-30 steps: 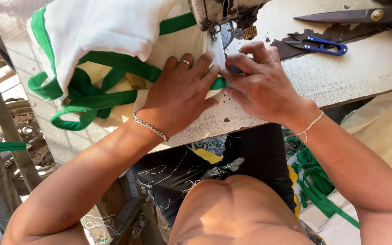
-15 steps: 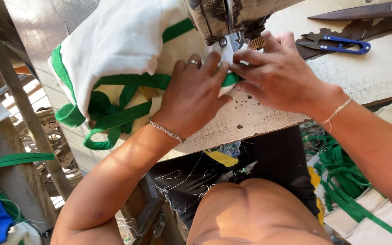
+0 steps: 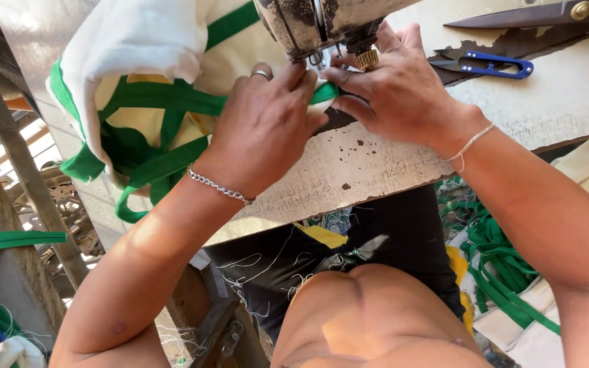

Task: Sewing green straps onto a white tote bag using an industrial sewing machine and trimming threads with scissors.

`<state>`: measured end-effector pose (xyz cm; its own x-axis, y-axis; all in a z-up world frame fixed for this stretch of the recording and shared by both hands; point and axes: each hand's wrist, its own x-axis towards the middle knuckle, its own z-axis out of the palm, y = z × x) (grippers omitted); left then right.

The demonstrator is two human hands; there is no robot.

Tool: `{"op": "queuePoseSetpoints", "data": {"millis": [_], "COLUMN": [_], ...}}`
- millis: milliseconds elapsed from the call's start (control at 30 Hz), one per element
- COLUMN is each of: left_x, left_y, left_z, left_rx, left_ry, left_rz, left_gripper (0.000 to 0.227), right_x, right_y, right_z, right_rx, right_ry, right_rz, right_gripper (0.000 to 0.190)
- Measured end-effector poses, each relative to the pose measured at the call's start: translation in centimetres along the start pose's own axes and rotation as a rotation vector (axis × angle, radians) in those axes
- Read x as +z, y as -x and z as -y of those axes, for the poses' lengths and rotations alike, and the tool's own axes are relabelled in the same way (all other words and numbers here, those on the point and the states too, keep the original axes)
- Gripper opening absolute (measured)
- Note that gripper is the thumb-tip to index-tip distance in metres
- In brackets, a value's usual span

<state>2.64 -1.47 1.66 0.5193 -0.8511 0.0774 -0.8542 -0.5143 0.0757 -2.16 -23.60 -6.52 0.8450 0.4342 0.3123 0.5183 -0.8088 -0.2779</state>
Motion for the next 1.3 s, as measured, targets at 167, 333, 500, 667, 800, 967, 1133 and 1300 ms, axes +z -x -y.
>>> {"op": "queuePoseSetpoints", "data": {"millis": [167,333,500,667,800,967,1133,1300], "left_x": [-0.4,0.7,-0.6,0.2,4.3,2.7,0.2,1.2], "left_y": [-0.3,0.3,0.9,1.0,1.0,-0.3,-0.7,0.7], "left_z": [0.6,-3.6,-5.4,-2.3,-2.2,0.0,-0.7,-1.9], "left_rx": [-0.145,-0.028,0.125,-0.043,-0.153,-0.076,-0.048,-0.021], "left_ry": [-0.34,-0.389,-0.392,-0.09,-0.173,0.05,-0.222,-0.175], "left_rz": [0.186,0.171,0.108,0.021,0.038,0.061,0.064,0.1], "left_gripper": [0.054,0.025,0.02,0.086,0.127,0.021,0.017,0.015], "right_x": [0.9,-1.0,-0.6,0.0,-1.0,-2.1,-0.8,-0.6], "right_y": [-0.1,-0.7,0.9,0.9,0.0,-0.8,-0.8,0.5], "right_z": [-0.9,1.9,3.4,3.2,2.1,1.1,2.2,2.3], "right_rx": [0.048,0.037,-0.002,-0.001,-0.062,-0.268,-0.179,0.01], "right_ry": [-0.058,-0.07,-0.083,-0.02,0.024,0.416,0.314,0.052], "right_rz": [0.001,-0.018,-0.165,-0.259,-0.144,0.043,-0.052,-0.051], "right_gripper": [0.039,0.032,0.029,0.024,0.021,0.029,0.015,0.02]}}
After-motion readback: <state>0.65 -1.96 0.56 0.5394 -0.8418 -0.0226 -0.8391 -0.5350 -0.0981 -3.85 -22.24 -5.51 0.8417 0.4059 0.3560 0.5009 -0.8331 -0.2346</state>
